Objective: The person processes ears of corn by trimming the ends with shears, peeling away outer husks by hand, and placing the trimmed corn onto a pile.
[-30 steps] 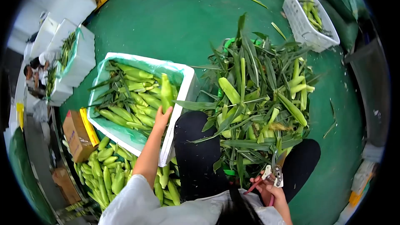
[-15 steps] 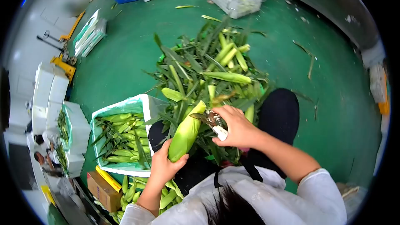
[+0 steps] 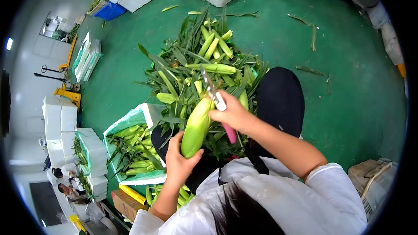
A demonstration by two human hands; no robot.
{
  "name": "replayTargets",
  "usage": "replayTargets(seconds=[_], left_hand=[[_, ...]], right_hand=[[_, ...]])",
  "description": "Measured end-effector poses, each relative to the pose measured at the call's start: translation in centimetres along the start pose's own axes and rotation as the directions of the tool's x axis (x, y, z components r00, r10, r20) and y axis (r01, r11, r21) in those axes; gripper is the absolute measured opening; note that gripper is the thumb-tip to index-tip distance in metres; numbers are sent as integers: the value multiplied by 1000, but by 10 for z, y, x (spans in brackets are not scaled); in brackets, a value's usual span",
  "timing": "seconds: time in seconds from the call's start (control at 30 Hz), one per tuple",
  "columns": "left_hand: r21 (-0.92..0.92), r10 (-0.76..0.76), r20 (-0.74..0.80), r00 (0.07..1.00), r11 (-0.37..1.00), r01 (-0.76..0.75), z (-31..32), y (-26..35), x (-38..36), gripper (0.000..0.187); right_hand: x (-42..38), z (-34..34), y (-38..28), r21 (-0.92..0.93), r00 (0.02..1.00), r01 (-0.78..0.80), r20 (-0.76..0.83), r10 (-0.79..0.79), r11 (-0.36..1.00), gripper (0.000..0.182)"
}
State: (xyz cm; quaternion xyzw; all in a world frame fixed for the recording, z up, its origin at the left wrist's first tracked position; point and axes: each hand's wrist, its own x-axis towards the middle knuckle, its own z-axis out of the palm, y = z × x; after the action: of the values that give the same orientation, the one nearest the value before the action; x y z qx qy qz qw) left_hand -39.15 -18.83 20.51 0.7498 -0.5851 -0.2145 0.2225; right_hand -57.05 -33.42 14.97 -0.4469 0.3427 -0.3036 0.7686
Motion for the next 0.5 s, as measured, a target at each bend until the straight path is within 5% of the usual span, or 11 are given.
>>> replayTargets(seconds=[0.03, 0.1, 0.13, 0.2, 0.3, 0.4, 0.47, 0.5], left_hand=[[-308, -84, 96, 992, 945, 110, -4, -7, 0, 68], [-787, -143, 250, 958, 546, 287, -5, -15, 1, 65], [-796, -116, 350, 929, 485, 361, -12, -16, 0, 71], [-954, -64, 252, 966, 153, 259, -14, -26, 2, 88], [-988, -119, -151, 981, -1, -152, -25, -16, 26, 83], [-946, -254, -319, 913, 29, -322, -36, -18, 35, 76], [-928, -311, -369, 876, 79, -363, -34, -21, 36, 74], [-924, -326, -383, 865, 116, -365, -30, -21, 36, 73]], right_hand=[[4, -2, -6, 3, 998, 62, 6, -62, 998, 41], [10, -1, -29, -95, 989, 145, 6, -145, 985, 38], [16, -4, -40, -156, 992, 121, 33, -118, 980, 35], [44, -17, -38, -514, 894, 374, -21, -447, 772, 35], [52, -16, -77, -847, 984, -118, -171, -56, 519, 49], [23, -9, -66, -910, 805, 277, 44, -592, 309, 56], [-21, 4, -79, -538, 938, 314, 47, -344, 782, 60], [-41, 10, -82, -310, 973, 207, 164, -162, 928, 61]])
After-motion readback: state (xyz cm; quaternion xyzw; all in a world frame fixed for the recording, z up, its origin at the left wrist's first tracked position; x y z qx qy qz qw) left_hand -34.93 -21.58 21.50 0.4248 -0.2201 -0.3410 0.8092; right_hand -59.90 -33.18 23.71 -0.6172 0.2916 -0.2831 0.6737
